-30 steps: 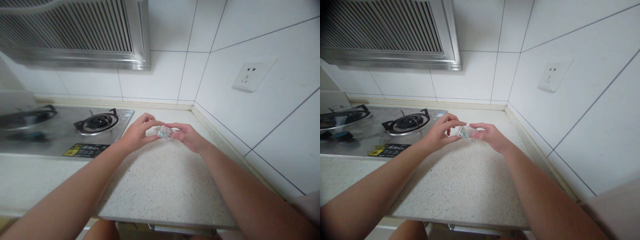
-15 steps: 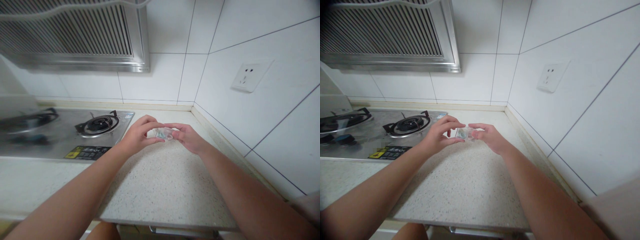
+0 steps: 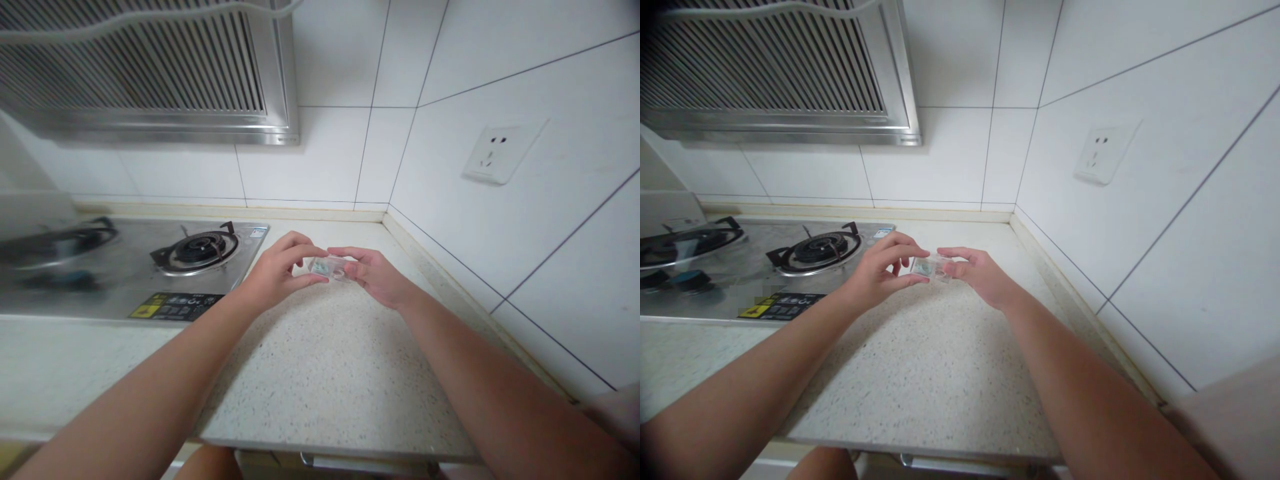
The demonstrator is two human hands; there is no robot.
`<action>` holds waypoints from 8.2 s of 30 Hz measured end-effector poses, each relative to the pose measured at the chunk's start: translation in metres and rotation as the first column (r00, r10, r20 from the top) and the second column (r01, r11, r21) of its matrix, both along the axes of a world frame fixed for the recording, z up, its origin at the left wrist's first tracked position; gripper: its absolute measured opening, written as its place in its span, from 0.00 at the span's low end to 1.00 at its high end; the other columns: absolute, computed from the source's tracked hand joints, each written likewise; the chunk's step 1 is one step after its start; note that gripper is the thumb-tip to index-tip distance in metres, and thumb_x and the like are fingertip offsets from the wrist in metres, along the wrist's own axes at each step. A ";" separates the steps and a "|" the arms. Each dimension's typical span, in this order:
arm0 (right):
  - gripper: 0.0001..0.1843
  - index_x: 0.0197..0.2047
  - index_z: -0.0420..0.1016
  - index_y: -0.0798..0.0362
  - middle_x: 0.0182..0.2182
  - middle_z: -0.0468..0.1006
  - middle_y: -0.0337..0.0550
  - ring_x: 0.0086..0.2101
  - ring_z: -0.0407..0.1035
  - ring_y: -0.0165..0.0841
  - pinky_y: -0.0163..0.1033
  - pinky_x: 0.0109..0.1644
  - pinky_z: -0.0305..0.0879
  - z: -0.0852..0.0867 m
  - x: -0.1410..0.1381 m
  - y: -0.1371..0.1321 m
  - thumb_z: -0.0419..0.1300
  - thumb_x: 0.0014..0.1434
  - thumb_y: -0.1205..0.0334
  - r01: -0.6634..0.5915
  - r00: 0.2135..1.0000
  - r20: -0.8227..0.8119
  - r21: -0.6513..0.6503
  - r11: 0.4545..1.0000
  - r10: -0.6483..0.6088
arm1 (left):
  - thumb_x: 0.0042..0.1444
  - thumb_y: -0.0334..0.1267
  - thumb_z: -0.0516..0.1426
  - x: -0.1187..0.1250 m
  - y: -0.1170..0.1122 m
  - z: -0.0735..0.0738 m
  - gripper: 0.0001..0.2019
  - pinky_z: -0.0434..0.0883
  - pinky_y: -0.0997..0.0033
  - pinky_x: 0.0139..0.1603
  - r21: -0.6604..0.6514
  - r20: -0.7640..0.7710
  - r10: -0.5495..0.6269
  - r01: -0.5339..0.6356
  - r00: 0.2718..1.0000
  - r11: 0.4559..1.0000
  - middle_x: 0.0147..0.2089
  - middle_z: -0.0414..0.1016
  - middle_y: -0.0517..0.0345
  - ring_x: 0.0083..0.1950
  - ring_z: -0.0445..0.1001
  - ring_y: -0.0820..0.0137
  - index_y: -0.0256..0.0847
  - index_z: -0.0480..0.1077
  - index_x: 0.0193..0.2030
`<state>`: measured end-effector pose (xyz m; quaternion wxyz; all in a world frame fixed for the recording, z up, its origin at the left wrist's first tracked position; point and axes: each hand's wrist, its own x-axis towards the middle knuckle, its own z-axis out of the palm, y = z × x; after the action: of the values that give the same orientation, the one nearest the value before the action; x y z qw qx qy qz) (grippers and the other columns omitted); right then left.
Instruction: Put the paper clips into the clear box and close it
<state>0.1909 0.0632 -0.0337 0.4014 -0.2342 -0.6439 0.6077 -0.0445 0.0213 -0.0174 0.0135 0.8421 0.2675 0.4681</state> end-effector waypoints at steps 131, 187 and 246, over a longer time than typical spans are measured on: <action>0.22 0.56 0.67 0.48 0.50 0.72 0.48 0.47 0.68 0.39 0.48 0.50 0.68 0.012 -0.002 -0.016 0.64 0.60 0.56 0.199 0.876 0.107 0.809 0.554 -0.471 | 0.53 0.34 0.66 0.007 0.008 -0.009 0.27 0.70 0.60 0.59 -0.630 0.625 -0.008 0.510 0.781 0.585 0.57 0.74 0.47 0.52 0.76 0.65 0.40 0.69 0.60; 0.21 0.54 0.75 0.51 0.48 0.73 0.51 0.52 0.64 0.43 0.51 0.60 0.60 0.011 0.005 -0.014 0.53 0.69 0.46 -0.178 0.640 0.552 0.784 0.595 -0.535 | 0.69 0.53 0.44 -0.006 0.036 -0.052 0.25 0.60 0.57 0.67 -0.490 -0.245 0.042 -0.162 0.969 0.857 0.59 0.76 0.46 0.61 0.70 0.56 0.39 0.74 0.56; 0.24 0.60 0.72 0.52 0.60 0.72 0.53 0.59 0.64 0.48 0.58 0.63 0.61 -0.040 0.051 -0.132 0.56 0.65 0.50 0.067 0.295 0.589 0.773 0.631 -0.753 | 0.70 0.50 0.45 -0.004 0.026 -0.034 0.24 0.63 0.58 0.61 -0.427 -0.401 -0.155 -0.035 0.903 0.904 0.52 0.79 0.44 0.55 0.73 0.57 0.37 0.76 0.52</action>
<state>0.2420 -0.0683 -0.0736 0.2035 -0.5390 -0.8174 0.0016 -0.0488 0.0473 -0.0517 0.1521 0.9083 0.3325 0.2031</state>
